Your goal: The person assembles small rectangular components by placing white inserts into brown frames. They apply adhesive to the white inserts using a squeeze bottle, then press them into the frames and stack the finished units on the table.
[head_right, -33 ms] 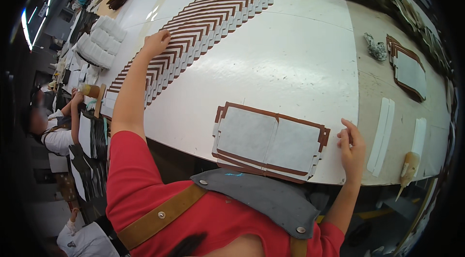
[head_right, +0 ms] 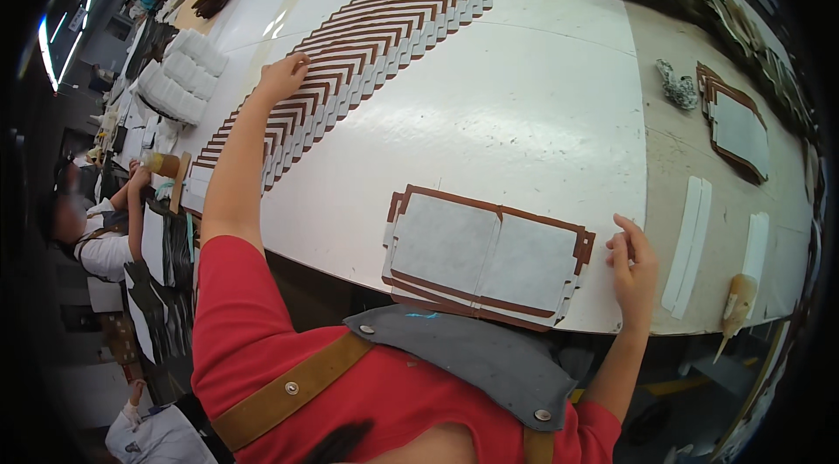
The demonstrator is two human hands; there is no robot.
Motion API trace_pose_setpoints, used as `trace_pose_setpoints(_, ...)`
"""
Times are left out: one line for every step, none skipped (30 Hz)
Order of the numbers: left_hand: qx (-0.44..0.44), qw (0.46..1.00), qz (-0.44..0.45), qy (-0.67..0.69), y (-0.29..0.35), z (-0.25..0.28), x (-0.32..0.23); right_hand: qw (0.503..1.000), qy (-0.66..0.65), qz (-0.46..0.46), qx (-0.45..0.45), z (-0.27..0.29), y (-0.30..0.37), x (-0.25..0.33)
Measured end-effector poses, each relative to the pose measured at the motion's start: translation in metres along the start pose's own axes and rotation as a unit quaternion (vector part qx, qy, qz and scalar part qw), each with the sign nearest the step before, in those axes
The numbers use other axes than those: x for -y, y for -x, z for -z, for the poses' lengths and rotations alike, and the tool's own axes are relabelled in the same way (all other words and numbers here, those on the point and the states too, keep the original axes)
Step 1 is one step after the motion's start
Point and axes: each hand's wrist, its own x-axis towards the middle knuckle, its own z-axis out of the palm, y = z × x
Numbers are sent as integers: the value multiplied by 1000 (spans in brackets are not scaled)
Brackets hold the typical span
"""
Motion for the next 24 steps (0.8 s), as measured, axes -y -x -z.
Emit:
trace_pose_setpoints(-6, 1000, 7, 10, -1, 1, -3, 1000, -5, -1, -4, -3, 0, -2)
trace_pose_setpoints(-19, 1000, -3, -7, -3, -1, -3, 1000, -15, -6, -9, -4, -1, -4)
trace_pose_setpoints(-33, 999, -13, -25, -6, -6, -2, 1000, -26, -11, -15, -5, -1, -5)
trace_pose_setpoints(-46, 998, -24, -41, -8, -8, -4, 999, -35, -16, -21, -6, -2, -6)
trace_pose_setpoints(-38, 998, -19, -54, -11, -8, -6, 999, -36, -15, -31, -7, -2, -8)
trace_pose_setpoints(-30, 997, -13, -66, -13, -9, -7, 998, -36, -15, -42, -8, -2, -10)
trace_pose_setpoints(-22, 997, -7, -79, -15, -8, -9, 998, -37, -14, -52, -9, -3, -13)
trace_pose_setpoints(-25, 996, -9, -81, -17, -9, -9, 998, -34, -13, -58, -10, -3, -14)
trace_pose_setpoints(-29, 996, -10, -83, -19, -10, -8, 997, -30, -12, -64, -12, -2, -14)
trace_pose_setpoints(-32, 996, -11, -85, -20, -10, -9, 997, -25, -11, -70, -13, -2, -14)
trace_pose_setpoints(-39, 995, -15, -90, -22, -10, -11, 997, -23, -10, -72, -14, -2, -14)
trace_pose_setpoints(-45, 994, -18, -95, -25, -9, -14, 997, -21, -10, -73, -14, -2, -14)
trace_pose_setpoints(-52, 993, -20, -100, -26, -8, -16, 997, -19, -8, -74, -14, -2, -14)
trace_pose_setpoints(-64, 993, -33, -98, -28, -9, -17, 997, -18, -7, -75, -15, -2, -14)
trace_pose_setpoints(-75, 992, -47, -95, -31, -10, -18, 997, -16, -5, -76, -15, -2, -14)
trace_pose_setpoints(-87, 990, -61, -92, -34, -11, -19, 997, -14, -4, -78, -15, -2, -14)
trace_pose_setpoints(-84, 990, -61, -90, -37, -11, -20, 997, -8, 3, -75, -15, -2, -15)
trace_pose_setpoints(-82, 991, -61, -88, -40, -12, -21, 997, -1, 10, -73, -15, -3, -18)
trace_pose_setpoints(-79, 991, -60, -86, -44, -12, -22, 997, 7, 17, -70, -15, -3, -19)
trace_pose_setpoints(-74, 992, -59, -83, -47, -14, -21, 997, 9, 17, -69, -15, -3, -20)
trace_pose_setpoints(-69, 993, -58, -80, -51, -16, -19, 997, 11, 17, -68, -15, -4, -21)
trace_pose_setpoints(-64, 993, -57, -76, -54, -16, -19, 998, 13, 17, -67, -15, -4, -21)
trace_pose_setpoints(-65, 994, -54, -70, -56, -17, -18, 997, 19, 18, -67, -14, -4, -21)
trace_pose_setpoints(-59, 995, -45, -59, -59, -18, -19, 997, 25, 19, -67, -14, -4, -20)
